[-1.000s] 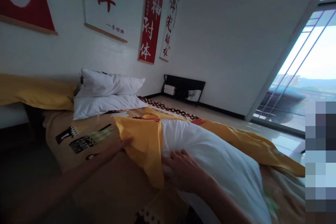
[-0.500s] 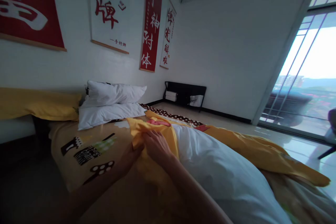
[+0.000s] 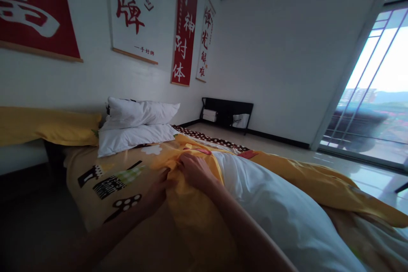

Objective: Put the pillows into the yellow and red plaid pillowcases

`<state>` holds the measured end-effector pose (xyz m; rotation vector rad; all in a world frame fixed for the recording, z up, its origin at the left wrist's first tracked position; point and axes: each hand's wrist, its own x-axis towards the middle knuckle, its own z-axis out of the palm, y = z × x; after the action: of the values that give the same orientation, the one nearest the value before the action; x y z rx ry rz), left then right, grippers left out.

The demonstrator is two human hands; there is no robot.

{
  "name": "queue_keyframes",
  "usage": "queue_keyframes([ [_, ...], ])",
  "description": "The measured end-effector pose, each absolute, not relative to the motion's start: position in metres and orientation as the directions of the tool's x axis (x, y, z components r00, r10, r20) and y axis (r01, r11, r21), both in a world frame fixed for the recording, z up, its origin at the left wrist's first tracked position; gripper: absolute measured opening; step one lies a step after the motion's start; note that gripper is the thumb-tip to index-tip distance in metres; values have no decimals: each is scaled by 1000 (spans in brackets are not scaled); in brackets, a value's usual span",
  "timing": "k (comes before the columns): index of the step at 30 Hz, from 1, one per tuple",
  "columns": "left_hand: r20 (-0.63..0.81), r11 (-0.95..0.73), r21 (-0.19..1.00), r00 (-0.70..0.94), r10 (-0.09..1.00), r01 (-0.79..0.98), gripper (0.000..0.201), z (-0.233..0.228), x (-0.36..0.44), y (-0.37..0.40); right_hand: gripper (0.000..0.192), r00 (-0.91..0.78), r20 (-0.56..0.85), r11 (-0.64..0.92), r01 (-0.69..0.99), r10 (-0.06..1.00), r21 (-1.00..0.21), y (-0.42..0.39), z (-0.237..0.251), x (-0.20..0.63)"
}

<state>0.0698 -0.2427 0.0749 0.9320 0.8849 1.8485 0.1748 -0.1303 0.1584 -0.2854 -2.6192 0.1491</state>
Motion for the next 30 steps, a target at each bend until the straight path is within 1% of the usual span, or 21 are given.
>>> queue_keyframes([
  [1, 269, -405, 821, -353, 896, -402, 45, 77, 69, -242, 17, -839, 490, 971, 196, 237, -135, -130, 159, 176],
  [3, 269, -431, 800, -392, 879, -417, 38, 78, 68, -240, 17, -796, 546, 965, 219, 261, -142, -130, 158, 178],
  [4, 237, -411, 811, -409, 881, -417, 37, 77, 67, -239, 17, -765, 581, 961, 221, 278, -169, -129, 157, 179],
  [6, 148, -320, 857, -400, 904, -405, 40, 76, 66, -238, 18, -697, 645, 949, 199, 313, -245, -129, 154, 179],
  [8, 100, -261, 886, -390, 915, -384, 43, 77, 69, -236, 18, -661, 671, 935, 153, 337, -319, -129, 150, 178],
  [12, 104, -331, 858, -498, 861, -393, 42, 86, 77, -232, 18, -728, 598, 898, 55, 336, -437, -132, 142, 174],
  [15, 56, -309, 817, -467, 882, -487, 34, 90, 79, -231, 18, -766, 553, 872, 21, 329, -490, -135, 142, 176],
  [18, 59, -298, 795, -420, 906, -529, 30, 87, 77, -231, 18, -790, 538, 878, -1, 293, -479, -137, 145, 182],
  [20, 60, -307, 800, -441, 896, -515, 30, 84, 77, -232, 16, -822, 512, 883, -25, 248, -469, -135, 146, 186],
  [22, 79, -329, 810, -465, 882, -486, 35, 83, 79, -233, 15, -863, 461, 882, -39, 208, -470, -132, 147, 189],
  [23, 100, -345, 815, -474, 875, -465, 37, 84, 80, -234, 17, -878, 436, 879, -37, 199, -476, -130, 147, 189],
  [25, 139, -371, 823, -481, 866, -429, 42, 85, 84, -237, 23, -886, 406, 875, -2, 223, -484, -126, 149, 189],
  [26, 145, -373, 825, -480, 865, -423, 43, 86, 85, -238, 27, -881, 404, 886, 35, 246, -462, -126, 150, 189],
  [28, 138, -362, 826, -469, 873, -432, 46, 88, 87, -242, 31, -868, 415, 926, 120, 273, -357, -127, 154, 188],
  [30, 151, -355, 833, -443, 883, -423, 48, 88, 87, -246, 33, -877, 414, 960, 161, 246, -229, -131, 159, 187],
])
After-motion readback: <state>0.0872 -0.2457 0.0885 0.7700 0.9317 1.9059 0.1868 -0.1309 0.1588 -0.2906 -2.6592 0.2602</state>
